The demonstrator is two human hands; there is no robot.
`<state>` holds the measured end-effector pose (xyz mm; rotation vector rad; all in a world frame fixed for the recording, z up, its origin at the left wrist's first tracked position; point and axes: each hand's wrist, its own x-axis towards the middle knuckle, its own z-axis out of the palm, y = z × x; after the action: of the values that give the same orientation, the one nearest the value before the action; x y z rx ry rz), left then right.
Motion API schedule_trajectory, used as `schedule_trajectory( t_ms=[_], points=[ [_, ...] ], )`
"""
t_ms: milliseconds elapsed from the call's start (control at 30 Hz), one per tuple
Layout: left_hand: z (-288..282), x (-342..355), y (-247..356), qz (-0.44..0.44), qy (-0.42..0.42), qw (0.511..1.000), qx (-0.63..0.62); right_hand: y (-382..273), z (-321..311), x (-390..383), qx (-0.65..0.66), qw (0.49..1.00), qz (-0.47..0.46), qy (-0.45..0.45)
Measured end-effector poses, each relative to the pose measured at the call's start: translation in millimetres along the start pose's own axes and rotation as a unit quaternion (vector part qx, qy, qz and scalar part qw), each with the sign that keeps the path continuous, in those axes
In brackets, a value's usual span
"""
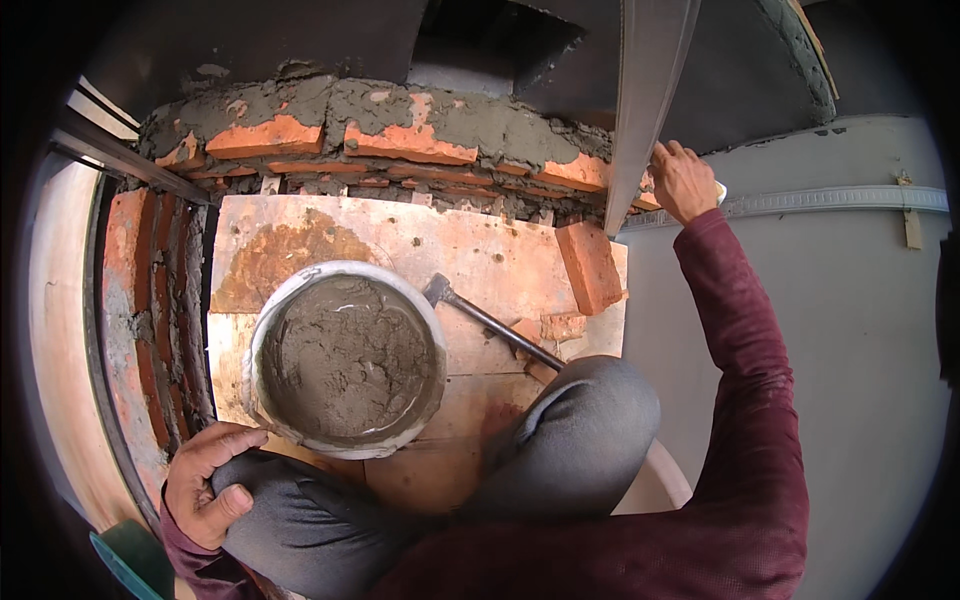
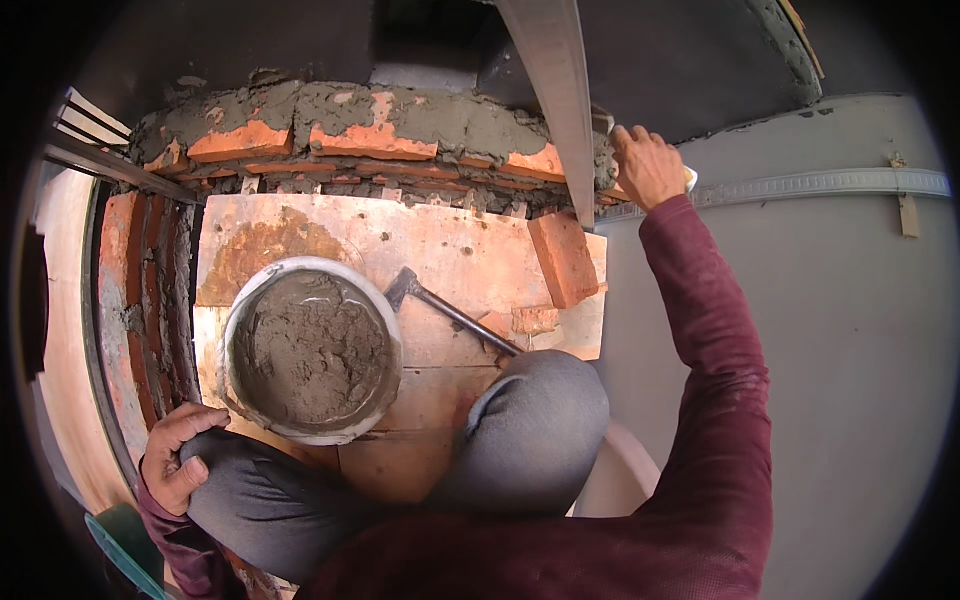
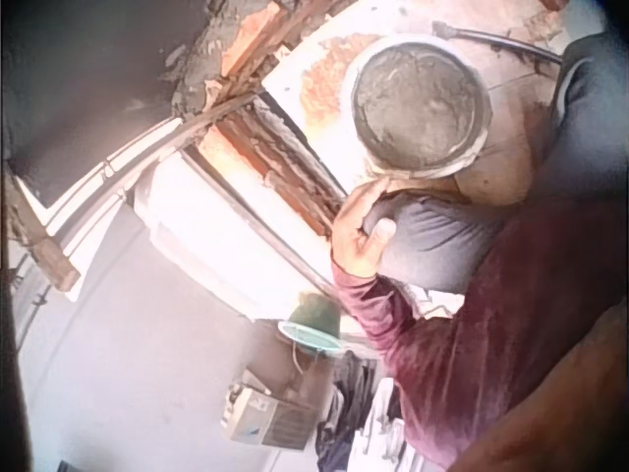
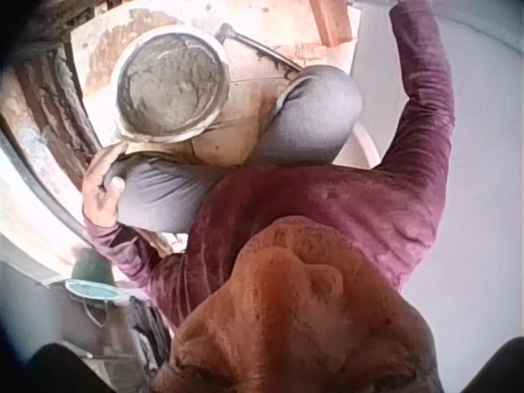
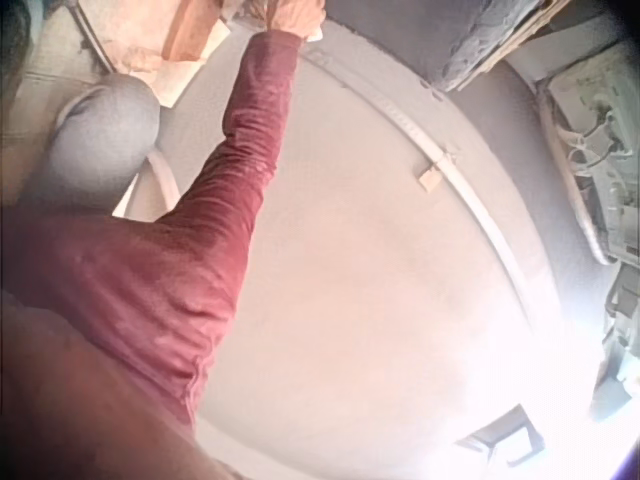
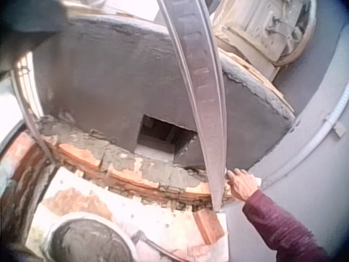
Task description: The person applies mortar to a row of bricks using a trowel, positions a brick by hand, and taps it into place with a hammer.
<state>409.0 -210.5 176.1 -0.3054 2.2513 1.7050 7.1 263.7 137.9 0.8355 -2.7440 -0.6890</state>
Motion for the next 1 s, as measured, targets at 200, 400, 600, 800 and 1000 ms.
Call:
schedule_trajectory(
  t_ms=[200,400,600,800,1000],
  points=[
    [-4.4,-1.1,-1.7,0.015,-0.009,1.000,-0.005,29.8,34.7,0.5,-0.054,0.998,-0.020,-0.016],
    [-5.7,-3.9,4.2,-0.012,-0.023,1.000,0.002,1.1,-6.3,-12.7,0.129,0.990,0.024,0.044],
    [-4.7,11.2,0.3,-0.037,-0.065,0.997,0.001,2.9,3.2,11.3,0.106,0.982,-0.024,-0.153],
    [-5.8,17.7,-0.6,-0.028,-0.071,0.997,0.002,56.1,27.9,-10.9,0.040,0.979,0.004,-0.202],
    [-1.9,19.0,-11.0,0.029,-0.078,0.996,-0.001,102.9,20.7,-30.1,-0.081,0.960,0.127,-0.236]
  ],
)
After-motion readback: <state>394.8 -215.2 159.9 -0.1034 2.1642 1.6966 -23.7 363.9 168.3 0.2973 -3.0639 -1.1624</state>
